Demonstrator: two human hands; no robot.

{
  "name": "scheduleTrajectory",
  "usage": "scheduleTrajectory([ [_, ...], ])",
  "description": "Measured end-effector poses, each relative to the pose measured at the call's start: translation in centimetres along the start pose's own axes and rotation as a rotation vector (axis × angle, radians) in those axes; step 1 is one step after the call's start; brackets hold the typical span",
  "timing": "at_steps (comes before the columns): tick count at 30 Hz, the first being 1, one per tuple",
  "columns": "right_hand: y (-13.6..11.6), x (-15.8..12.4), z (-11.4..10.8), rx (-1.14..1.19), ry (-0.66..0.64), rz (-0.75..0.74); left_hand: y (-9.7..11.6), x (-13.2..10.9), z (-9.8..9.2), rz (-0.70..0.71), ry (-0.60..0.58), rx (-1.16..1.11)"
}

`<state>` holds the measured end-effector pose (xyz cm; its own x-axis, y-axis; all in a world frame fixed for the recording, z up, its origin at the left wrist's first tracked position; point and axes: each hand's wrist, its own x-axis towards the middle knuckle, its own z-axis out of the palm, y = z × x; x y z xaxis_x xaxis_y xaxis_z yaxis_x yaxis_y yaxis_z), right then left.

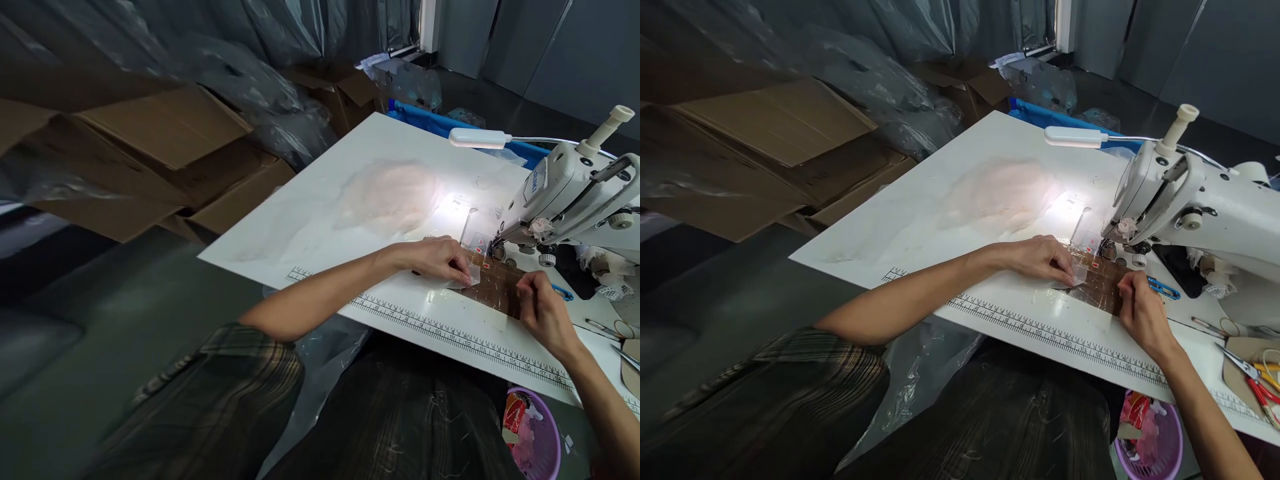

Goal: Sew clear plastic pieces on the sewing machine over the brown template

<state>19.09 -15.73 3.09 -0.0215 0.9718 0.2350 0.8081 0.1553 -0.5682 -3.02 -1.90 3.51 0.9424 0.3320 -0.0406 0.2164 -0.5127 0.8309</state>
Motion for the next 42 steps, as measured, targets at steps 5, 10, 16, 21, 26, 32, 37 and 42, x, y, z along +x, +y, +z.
scheduleTrajectory([
  [5,0.1,-1.5,1.1,0.256,0.048,0.126,2.2,-0.2,-0.8,0.136,0.199,0.184],
  [10,-1.0,-0.4,1.9,0.434,0.002,0.144,3.4,-2.2,0.5,0.122,0.187,0.361],
  [16,-1.4,0.8,1.1,0.449,-0.114,0.148,1.6,-2.8,2.0,-0.045,0.294,0.586],
  [21,-2.0,1.2,0.9,0.424,-0.149,0.148,1.5,-2.0,0.1,0.022,0.285,0.575],
  [26,-2.1,1.5,1.0,0.290,-0.152,0.095,1.1,-0.2,-1.0,0.027,0.162,0.569],
  [32,-0.7,0.6,-0.4,-0.024,-0.135,-0.048,0.6,-0.7,-1.0,0.075,0.262,0.482],
  [37,-4.7,1.4,0.7,0.283,-0.057,-0.337,1.1,-1.2,-0.7,0.073,0.295,0.393],
  [42,-5.7,1.6,2.3,0.336,-0.086,-0.389,1.5,-2.3,-0.4,0.151,0.297,0.492],
])
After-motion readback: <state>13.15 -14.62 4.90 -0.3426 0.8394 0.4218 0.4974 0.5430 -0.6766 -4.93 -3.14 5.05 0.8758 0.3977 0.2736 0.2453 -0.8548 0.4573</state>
